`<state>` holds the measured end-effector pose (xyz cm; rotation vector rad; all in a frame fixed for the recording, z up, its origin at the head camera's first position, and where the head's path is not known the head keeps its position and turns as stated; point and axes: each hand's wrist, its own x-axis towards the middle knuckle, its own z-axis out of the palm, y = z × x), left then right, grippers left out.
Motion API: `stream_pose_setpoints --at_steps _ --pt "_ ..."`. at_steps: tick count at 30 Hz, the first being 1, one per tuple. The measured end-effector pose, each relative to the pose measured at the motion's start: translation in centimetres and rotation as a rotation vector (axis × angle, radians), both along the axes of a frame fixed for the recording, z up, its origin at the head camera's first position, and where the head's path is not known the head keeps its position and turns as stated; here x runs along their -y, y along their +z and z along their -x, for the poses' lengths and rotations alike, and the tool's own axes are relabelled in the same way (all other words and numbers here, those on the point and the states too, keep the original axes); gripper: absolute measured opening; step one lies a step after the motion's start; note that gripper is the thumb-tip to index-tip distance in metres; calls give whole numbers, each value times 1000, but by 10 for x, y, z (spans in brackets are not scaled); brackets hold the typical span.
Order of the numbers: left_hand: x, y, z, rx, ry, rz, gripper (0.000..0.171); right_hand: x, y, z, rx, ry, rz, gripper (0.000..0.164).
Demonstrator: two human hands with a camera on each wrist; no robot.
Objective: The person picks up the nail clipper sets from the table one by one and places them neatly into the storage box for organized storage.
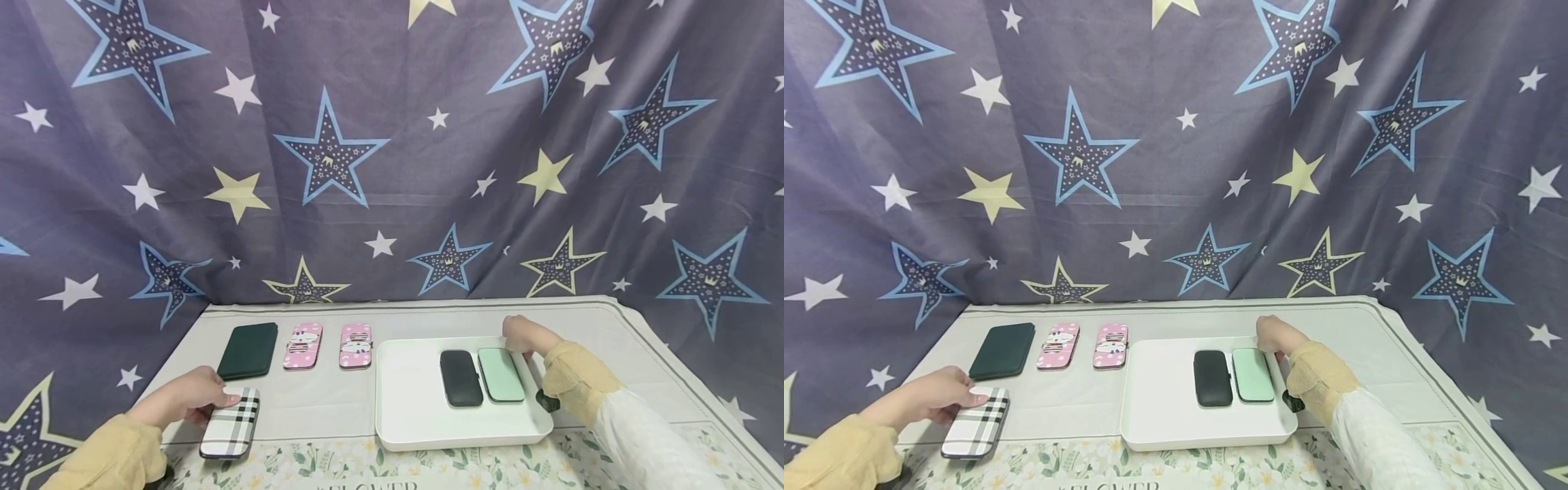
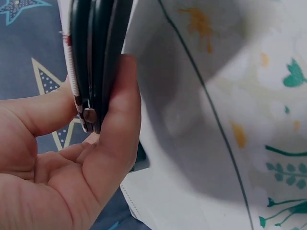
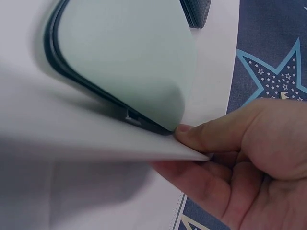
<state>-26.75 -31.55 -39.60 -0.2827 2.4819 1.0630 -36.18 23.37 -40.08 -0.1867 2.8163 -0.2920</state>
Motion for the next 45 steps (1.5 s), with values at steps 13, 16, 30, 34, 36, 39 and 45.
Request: stream_pose_setpoints --at_steps 13,16,30,34,36,39,45 --pt "-15 11 8 -40 -16 -86 19 0 -1 0 1 0 2 17" --pt "-21 14 10 -46 -15 -109 18 -1 -1 1 -7 7 -4 16" --pt "-43 41 28 -39 -36 -201 21 0 0 1 -19 18 -9 15" --pt "-49 48 33 -34 -43 -226 23 0 -1 1 -15 16 -5 15" --pt "-53 51 35 -36 -46 -229 24 0 -1 0 -9 11 2 15" --pt "-59 55 36 -41 -55 -244 26 0 -1 1 -6 11 9 13" --pt "-76 59 40 -57 -56 -303 23 -1 -1 0 -9 10 18 12"
